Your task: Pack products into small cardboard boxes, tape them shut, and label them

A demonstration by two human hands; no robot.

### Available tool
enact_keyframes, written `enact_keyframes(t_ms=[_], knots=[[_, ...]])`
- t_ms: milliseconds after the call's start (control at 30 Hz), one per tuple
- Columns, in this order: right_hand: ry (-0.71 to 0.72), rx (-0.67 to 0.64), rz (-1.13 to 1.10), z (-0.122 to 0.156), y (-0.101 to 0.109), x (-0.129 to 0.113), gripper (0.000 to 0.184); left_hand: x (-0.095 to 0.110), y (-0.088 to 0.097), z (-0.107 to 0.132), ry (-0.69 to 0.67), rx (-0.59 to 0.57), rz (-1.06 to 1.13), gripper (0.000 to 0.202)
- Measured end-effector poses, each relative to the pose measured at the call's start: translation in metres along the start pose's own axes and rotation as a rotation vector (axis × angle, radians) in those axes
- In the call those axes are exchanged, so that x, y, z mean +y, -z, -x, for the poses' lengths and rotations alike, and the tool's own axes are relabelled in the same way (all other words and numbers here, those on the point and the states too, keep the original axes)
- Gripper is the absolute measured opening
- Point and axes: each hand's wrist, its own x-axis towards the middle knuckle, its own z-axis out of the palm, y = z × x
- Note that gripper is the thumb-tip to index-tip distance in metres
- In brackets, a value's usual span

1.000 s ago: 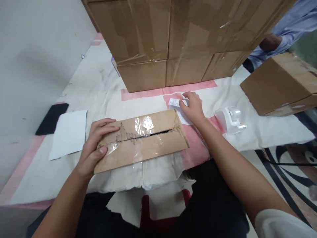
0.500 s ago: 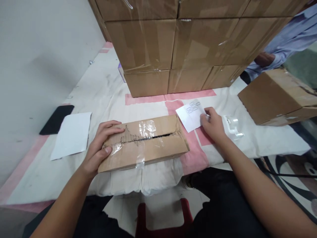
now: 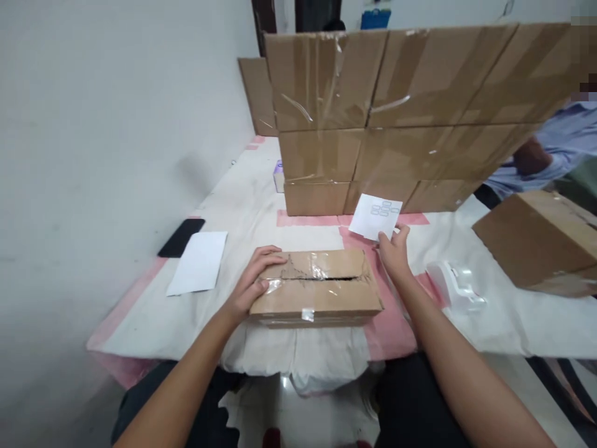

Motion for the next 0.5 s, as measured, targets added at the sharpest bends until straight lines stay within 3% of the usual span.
enact_keyframes(t_ms=[100,167,300,367,500], knots=[[0.127,0.038,0.08,0.01,0.004,-0.003,0.048,0.004,-0.002,-0.003,-0.017,-0.005,0.047,0.046],[0.24,0.064,0.158,0.019,0.011,-0.006,0.044,0.007,-0.001,-0.004,-0.025,-0.011,0.067,0.045],[0.483,-0.104,0.43,0.037,0.018,-0.011,0.028,0.01,0.0,-0.006,-0.027,-0.023,0.075,0.042],[0.498,-0.188,0.499,0.043,0.017,-0.012,0.036,0.012,0.001,-0.007,-0.023,-0.025,0.069,0.04],[0.486,-0.225,0.542,0.052,0.012,-0.02,0.053,0.016,0.003,-0.008,-0.006,-0.033,0.044,0.042]])
